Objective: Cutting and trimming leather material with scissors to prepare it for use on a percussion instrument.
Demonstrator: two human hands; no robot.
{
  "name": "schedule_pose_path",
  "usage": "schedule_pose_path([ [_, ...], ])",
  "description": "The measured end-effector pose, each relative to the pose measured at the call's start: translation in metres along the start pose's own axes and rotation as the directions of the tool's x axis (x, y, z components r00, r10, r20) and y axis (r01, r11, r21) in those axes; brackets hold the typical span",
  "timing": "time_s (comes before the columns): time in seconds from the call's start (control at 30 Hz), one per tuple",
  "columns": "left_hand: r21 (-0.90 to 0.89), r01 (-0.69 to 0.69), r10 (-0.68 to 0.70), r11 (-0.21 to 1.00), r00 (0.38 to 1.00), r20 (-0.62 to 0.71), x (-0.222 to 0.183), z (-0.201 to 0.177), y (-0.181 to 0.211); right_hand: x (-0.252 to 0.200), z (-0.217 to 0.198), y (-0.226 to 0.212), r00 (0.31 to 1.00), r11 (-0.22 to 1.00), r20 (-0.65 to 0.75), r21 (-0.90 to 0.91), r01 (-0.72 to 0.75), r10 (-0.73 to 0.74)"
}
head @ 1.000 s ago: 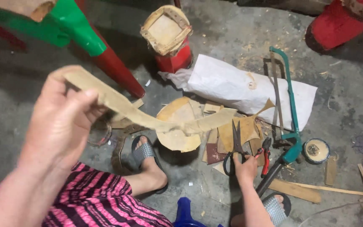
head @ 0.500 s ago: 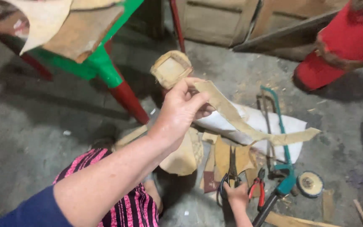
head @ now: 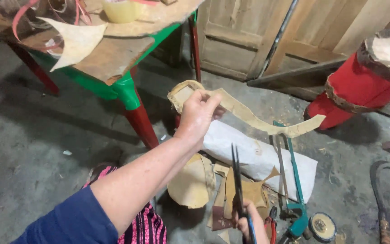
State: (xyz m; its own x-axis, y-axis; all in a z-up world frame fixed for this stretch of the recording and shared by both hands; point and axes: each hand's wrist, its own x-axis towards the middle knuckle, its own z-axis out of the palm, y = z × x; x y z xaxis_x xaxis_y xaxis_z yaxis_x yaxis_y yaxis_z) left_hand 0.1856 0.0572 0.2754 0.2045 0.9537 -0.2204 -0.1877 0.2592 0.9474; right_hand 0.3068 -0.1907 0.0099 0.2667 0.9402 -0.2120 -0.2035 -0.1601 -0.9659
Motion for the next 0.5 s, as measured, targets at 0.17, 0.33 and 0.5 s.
schedule_pose_path([
  [0.17, 0.080, -0.002, -0.008, 0.997, 0.993, 0.119, -0.020, -0.001, 0.003, 0.005, -0.003, -0.003, 0.998, 0.989, 0.022, 0.135, -0.053, 0.050],
  [0.33, 0.111, -0.030, 0.013, 0.993, 0.989, 0.150, -0.039, 0.000, -0.023, -0.012, 0.014, -0.065, 0.989, 0.994, -0.103, 0.020, -0.105, 0.106],
  [0.5, 0.053, 0.036, -0.043, 0.998, 0.988, 0.151, -0.045, 0.007, -0.058, -0.024, 0.025, -0.090, 0.991, 0.997, -0.122, -0.032, -0.065, 0.061],
])
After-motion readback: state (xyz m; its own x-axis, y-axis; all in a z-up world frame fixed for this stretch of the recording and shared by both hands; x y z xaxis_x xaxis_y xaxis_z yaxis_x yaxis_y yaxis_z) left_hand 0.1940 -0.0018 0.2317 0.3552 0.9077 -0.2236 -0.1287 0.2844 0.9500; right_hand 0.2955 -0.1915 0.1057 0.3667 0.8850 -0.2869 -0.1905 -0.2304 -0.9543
